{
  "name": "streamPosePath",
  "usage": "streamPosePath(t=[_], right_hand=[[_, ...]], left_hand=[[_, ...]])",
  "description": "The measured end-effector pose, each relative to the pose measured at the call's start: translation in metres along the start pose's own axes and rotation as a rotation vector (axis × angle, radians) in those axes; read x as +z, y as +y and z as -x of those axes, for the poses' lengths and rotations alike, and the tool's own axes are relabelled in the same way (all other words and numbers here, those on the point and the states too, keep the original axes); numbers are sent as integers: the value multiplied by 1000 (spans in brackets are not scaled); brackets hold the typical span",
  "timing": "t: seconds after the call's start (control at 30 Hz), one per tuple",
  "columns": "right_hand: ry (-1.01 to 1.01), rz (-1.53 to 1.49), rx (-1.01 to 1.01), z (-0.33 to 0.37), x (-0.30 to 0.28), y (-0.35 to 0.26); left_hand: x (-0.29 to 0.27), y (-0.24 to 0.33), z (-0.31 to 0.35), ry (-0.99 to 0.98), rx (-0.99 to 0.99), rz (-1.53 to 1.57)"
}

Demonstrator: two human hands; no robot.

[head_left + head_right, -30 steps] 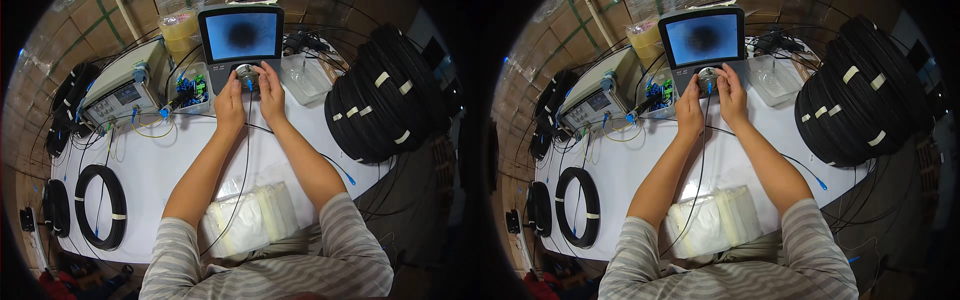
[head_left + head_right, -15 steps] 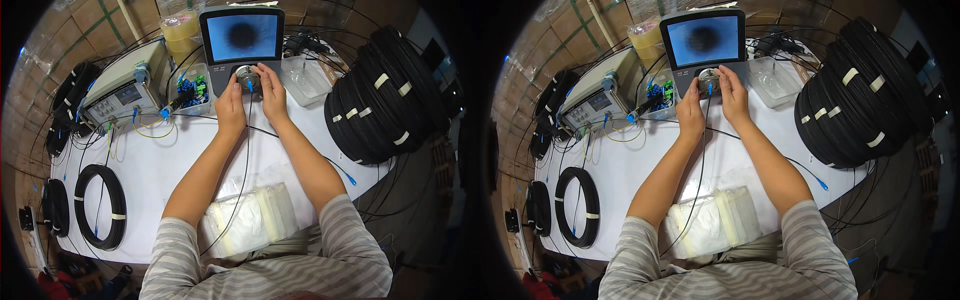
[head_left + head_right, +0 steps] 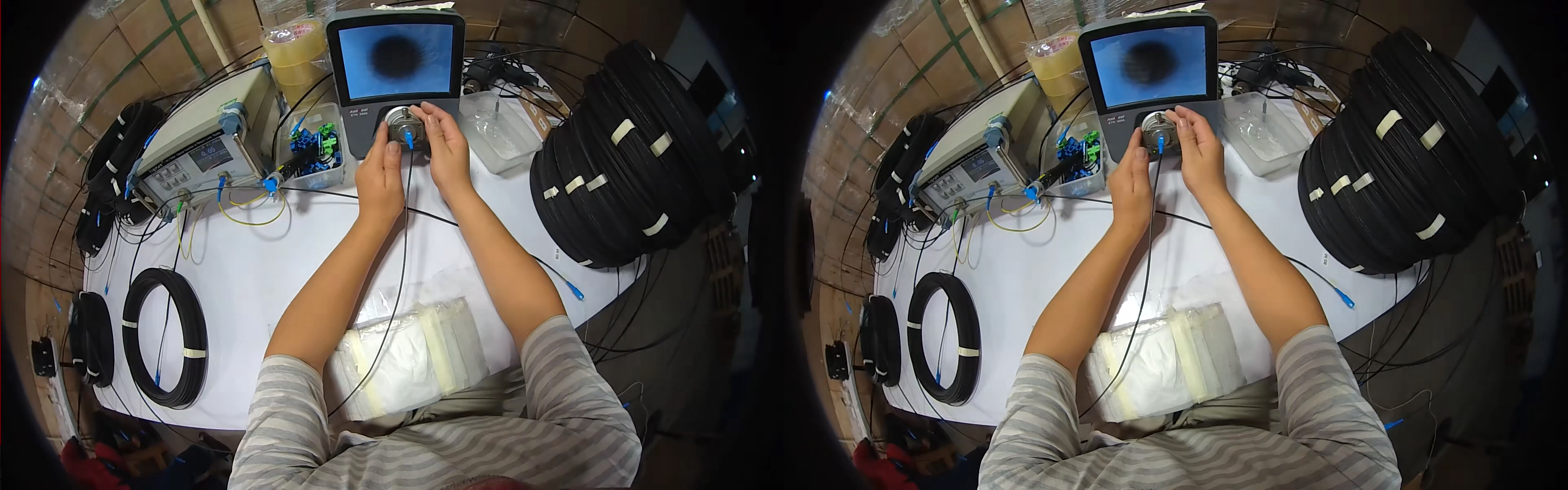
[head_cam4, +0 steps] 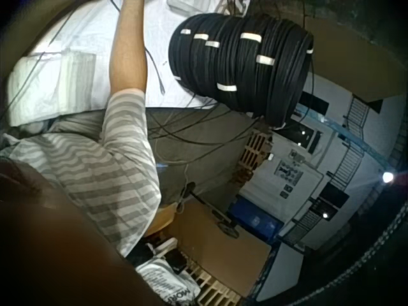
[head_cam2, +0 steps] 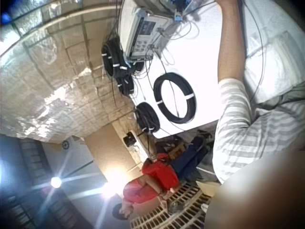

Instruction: The recorder is inspecting optical fiber connectors using a specialized digital microscope and display, cleaning the connectors and checking the end-face quality.

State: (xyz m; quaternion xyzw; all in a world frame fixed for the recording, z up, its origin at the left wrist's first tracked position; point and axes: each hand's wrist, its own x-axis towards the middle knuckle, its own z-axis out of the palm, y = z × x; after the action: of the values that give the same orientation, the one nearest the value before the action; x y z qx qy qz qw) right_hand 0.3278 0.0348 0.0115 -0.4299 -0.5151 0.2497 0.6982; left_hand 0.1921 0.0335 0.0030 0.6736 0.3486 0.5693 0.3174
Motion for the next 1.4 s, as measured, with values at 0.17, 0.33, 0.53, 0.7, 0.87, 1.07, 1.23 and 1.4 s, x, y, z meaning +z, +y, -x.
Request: streamPosePath(t=[0.17, 0.33, 0.53, 0.7, 0.87, 1.07, 1.23, 1.4], right_hand=[[126, -38, -18, 0, 1, 18], [161, 139, 151, 8, -7, 27], [246, 78, 67, 8, -3, 28], [204, 122, 114, 9, -4, 26], [222, 117, 134, 7, -5, 27], [235, 140, 163, 7, -3, 21], [237, 135, 192, 6, -3, 17], [239, 119, 208, 6, -3, 11]], left_hand=[[0, -4, 4, -64, 114, -71], [-3, -9, 3, -74, 161, -94], [-1, -7, 3, -78, 160, -86], [-3, -5, 4, -75, 148, -81], [-1, -7, 3, -72, 177, -95], [-1, -6, 4, -68, 164, -97], [0, -5, 3, -65, 168, -109], [0, -3, 3, -73, 151, -98]])
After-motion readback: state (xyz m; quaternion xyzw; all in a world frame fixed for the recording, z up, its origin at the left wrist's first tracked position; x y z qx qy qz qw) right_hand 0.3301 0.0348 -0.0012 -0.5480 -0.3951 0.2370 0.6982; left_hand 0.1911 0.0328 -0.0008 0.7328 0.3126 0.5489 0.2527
